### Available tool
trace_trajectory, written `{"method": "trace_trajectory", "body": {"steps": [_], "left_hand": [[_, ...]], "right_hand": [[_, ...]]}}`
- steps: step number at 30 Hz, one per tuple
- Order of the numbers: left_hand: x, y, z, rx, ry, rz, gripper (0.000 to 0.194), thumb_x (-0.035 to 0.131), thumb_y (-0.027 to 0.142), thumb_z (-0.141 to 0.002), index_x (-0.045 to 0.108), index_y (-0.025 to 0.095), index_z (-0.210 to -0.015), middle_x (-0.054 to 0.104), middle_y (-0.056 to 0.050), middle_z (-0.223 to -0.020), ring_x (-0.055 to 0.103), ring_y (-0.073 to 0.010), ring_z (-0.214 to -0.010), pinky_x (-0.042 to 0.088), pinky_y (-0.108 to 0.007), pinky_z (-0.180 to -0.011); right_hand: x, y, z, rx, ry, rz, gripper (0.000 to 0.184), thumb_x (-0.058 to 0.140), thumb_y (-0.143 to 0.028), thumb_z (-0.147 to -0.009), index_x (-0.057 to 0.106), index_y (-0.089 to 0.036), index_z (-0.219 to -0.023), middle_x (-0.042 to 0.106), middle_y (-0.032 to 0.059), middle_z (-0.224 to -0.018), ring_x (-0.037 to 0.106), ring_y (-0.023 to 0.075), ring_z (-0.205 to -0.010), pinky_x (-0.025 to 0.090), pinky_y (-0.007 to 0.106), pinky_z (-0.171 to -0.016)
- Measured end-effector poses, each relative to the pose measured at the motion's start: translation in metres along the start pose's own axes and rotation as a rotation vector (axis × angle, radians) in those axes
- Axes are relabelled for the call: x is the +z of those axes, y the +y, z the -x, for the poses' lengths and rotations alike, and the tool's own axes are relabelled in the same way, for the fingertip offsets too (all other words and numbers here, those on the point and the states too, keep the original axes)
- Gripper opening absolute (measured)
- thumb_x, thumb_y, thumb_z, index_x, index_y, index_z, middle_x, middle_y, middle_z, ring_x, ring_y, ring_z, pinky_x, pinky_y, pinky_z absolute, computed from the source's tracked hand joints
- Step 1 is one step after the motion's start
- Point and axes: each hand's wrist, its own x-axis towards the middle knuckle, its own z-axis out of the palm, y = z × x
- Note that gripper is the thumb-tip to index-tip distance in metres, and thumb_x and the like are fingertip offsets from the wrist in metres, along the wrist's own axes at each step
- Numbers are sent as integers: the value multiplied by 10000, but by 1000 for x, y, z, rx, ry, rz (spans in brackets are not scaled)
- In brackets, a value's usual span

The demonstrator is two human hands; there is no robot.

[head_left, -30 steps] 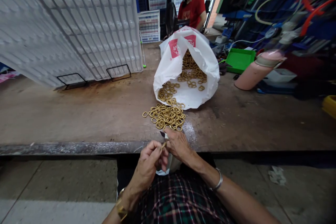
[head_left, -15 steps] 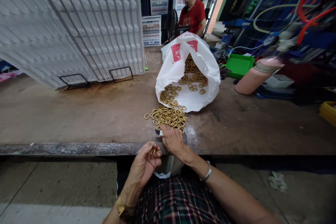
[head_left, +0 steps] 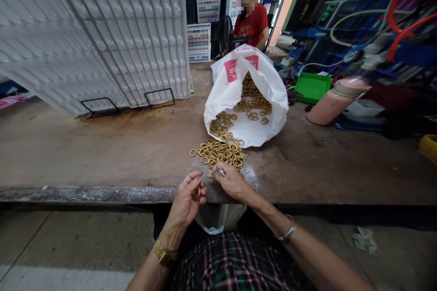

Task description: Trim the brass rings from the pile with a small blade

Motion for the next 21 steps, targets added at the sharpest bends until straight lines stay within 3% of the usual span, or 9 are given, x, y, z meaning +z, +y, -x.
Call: {"method": "trace_trajectory", "body": {"steps": [7, 12, 15, 21], "left_hand": [[2, -1, -1, -33, -43, -49, 384, 714, 255, -635, 532, 160, -960, 564, 16, -682, 542, -79, -549, 372, -155, -424], [2, -7, 0, -1, -55, -87, 351, 716, 310, -642, 532, 155, -898, 523, 41, -627, 451, -34, -453, 277, -125, -367], [1, -12, 0, 18, -43, -105, 340, 716, 334, -641, 499, 162, -838, 486, 64, -596, 370, -11, -402, 211, -120, -347], [1, -20, 0, 45, -3, -157, 375, 709, 393, -629, 467, 173, -812, 472, 72, -587, 358, -11, -396, 196, -126, -354]], "right_hand": [[-5, -1, 10, 49, -173, -460, 167, 454, -293, -778, 503, -167, -680, 380, -71, -546, 333, 66, -498, 277, 186, -494], [1, 3, 13, 102, -310, -611, 170, 470, -319, -773, 479, -174, -683, 307, -97, -489, 236, 47, -416, 203, 180, -414], [6, 6, 13, 121, -280, -614, 151, 465, -299, -769, 449, -181, -677, 303, -102, -482, 230, 44, -404, 208, 173, -407], [12, 6, 12, 119, -140, -509, 192, 449, -343, -789, 452, -179, -690, 419, -75, -519, 326, 56, -447, 280, 172, -447]]}}
